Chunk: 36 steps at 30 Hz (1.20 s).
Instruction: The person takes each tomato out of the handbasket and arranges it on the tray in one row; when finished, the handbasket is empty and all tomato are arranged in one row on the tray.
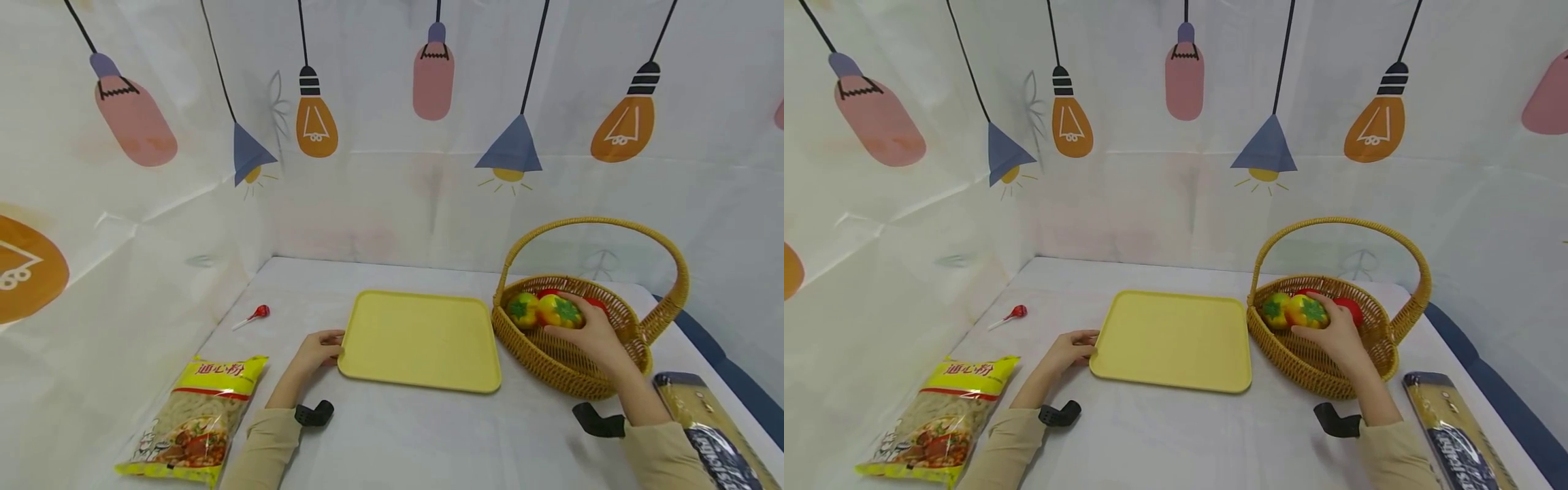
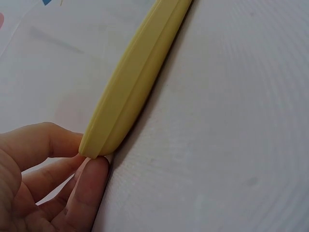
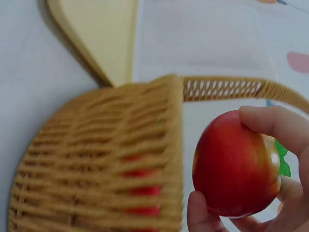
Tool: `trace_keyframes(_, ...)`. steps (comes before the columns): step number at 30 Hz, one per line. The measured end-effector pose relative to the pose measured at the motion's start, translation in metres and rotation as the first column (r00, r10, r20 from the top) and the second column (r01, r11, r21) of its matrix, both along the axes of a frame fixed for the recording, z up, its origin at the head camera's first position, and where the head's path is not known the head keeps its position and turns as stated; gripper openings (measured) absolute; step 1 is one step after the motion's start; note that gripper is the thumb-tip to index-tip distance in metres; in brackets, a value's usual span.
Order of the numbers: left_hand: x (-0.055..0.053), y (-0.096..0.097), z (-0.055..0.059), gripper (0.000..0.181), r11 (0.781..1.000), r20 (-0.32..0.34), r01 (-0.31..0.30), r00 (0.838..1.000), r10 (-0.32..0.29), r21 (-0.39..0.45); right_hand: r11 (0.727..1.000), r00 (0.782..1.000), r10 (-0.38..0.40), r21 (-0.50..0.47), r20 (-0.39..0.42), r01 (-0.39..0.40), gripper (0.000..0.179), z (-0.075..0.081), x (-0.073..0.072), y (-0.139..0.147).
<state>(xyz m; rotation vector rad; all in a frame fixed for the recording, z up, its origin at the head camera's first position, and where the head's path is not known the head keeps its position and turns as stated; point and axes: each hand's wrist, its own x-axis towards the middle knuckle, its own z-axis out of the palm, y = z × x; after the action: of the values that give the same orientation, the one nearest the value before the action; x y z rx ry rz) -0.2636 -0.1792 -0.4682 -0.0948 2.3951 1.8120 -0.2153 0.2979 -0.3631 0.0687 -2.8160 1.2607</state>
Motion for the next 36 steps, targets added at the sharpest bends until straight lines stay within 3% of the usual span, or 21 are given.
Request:
trace_keyframes(8,0.016,0.005,0.025,0.042,0.999,-0.017,0.037,0.999,-0.037,0.009,1.000,0.999,0.024,0.015,-0.042,-0.023,0.077,0.009,0.004,-0.019)
trace_keyframes(14,0.022,0.008,0.032,0.043,0.999,-0.013,0.035,0.999,-0.035,0.035,0.999,0.996,0.053,0.006,-0.075,-0.053,0.074,0.013,0.006,-0.029)
trace_keyframes(16,0.019,0.007,0.028,0.043,0.999,-0.013,0.035,0.999,-0.035,0.038,0.998,0.996,0.057,0.001,-0.071,-0.057,0.074,0.014,0.007,-0.033)
trace_keyframes(22,0.001,0.000,0.000,0.043,0.999,-0.003,0.005,1.000,-0.005,0.032,0.998,0.996,0.064,-0.025,-0.057,-0.065,0.079,0.013,0.008,-0.044)
trace_keyframes(28,0.000,0.000,-0.002,0.044,1.000,-0.011,0.007,1.000,-0.006,0.029,0.990,0.998,0.055,-0.131,-0.031,-0.059,0.086,0.010,0.006,-0.054)
trace_keyframes(36,-0.002,-0.001,-0.002,0.042,1.000,0.017,-0.003,1.000,0.003,0.017,0.986,0.998,0.060,-0.151,-0.024,-0.063,0.082,0.008,0.002,-0.067)
